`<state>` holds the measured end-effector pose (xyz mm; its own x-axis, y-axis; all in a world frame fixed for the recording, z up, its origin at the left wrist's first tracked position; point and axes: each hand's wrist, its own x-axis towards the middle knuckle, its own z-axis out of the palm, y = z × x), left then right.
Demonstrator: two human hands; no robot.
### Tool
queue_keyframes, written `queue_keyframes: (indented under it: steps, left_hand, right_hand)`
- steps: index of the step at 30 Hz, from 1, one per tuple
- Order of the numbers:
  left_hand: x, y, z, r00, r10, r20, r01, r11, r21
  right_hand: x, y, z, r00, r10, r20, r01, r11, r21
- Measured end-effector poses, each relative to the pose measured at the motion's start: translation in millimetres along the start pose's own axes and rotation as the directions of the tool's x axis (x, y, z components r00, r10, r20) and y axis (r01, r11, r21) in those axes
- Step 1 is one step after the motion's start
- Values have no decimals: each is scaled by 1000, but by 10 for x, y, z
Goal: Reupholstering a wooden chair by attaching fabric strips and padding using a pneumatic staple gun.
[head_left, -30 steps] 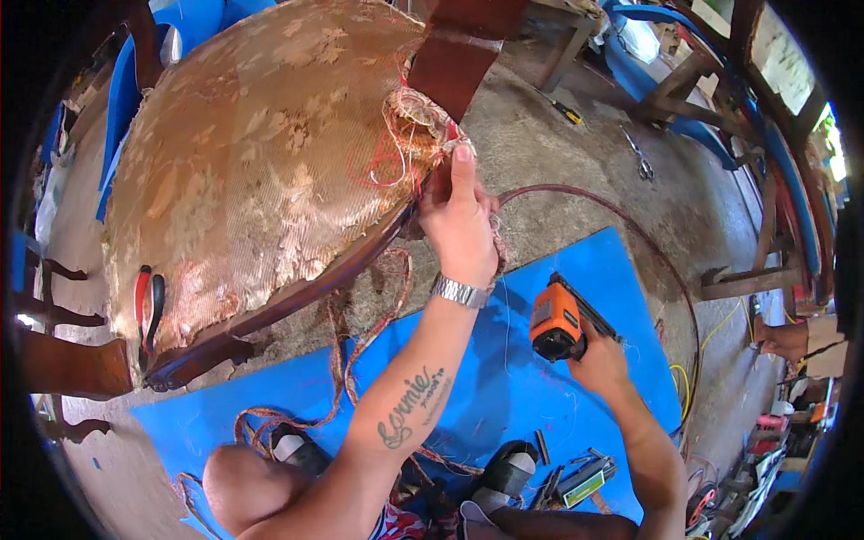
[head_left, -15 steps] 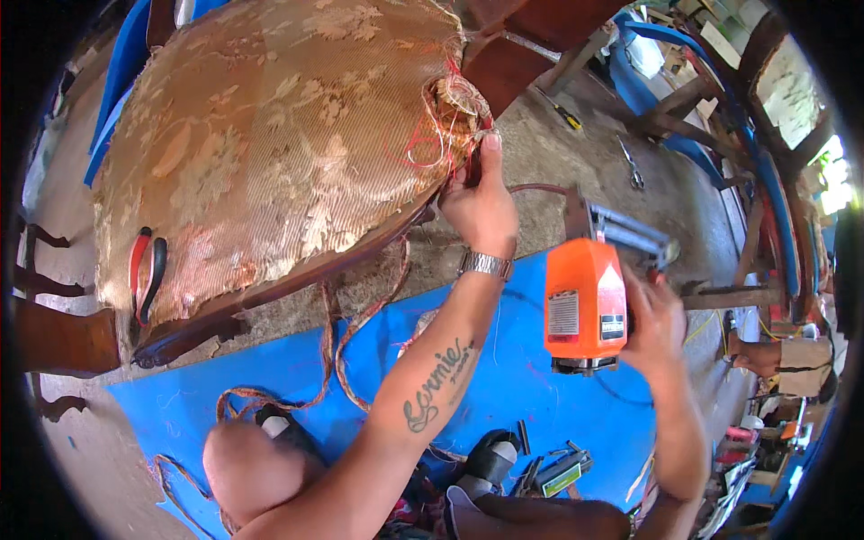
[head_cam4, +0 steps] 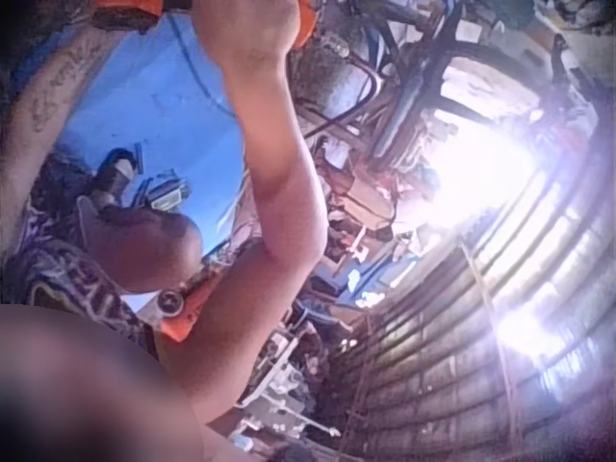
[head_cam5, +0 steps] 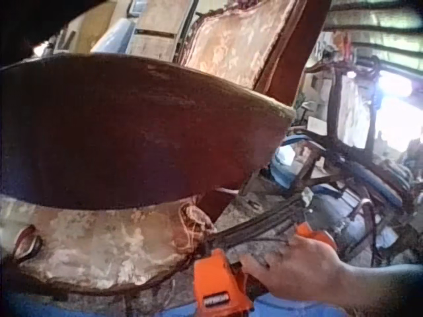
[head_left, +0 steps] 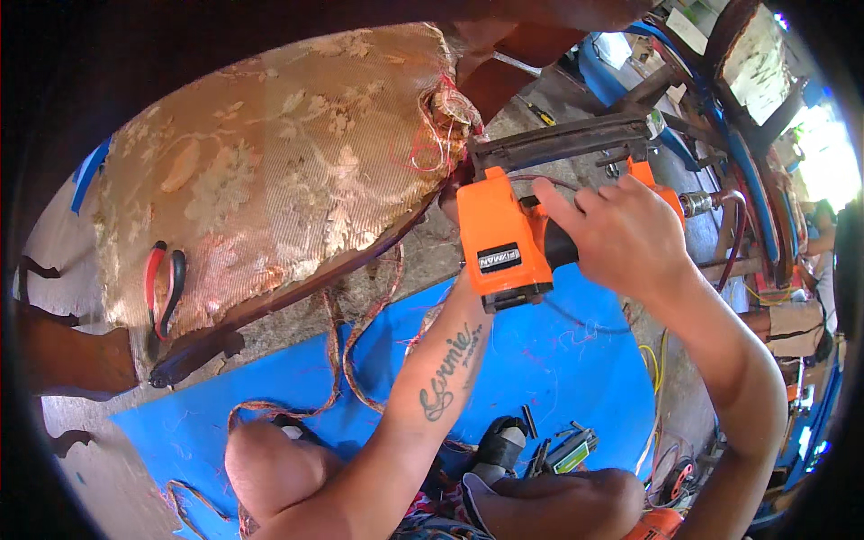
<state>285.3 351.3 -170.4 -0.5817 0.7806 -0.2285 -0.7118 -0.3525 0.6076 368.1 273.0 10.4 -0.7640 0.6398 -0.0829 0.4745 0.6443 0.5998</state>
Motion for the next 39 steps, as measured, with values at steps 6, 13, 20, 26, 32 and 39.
queue_keyframes:
  steps: [6, 13, 20, 26, 32, 39]
  left_hand:
    - [59, 61, -73, 1000, -3, 9, 3, 1000, -10]
    - [58, 51, -95, 999, -28, 46, 29, 999, -17]
    - [61, 45, -101, 996, -44, 81, 45, 999, -18]
    - [81, 58, -67, 993, -49, 107, 53, 998, -35]
    - [24, 22, -85, 990, -71, 125, 76, 997, -34]
    - [-59, 44, -95, 984, -78, 157, 84, 996, -28]
  right_hand:
    - [49, -19, 35, 999, 33, 14, -33, 999, -34]
    - [58, -200, 44, 991, 129, -30, -131, 990, -54]
    - [43, -199, 105, 985, 157, -70, -161, 985, -56]
    - [3, -187, 205, 982, 164, -92, -164, 986, 12]
    - [10, -214, 192, 971, 238, 13, -238, 966, 98]
    - [-27, -264, 234, 958, 281, 55, -287, 939, 189]
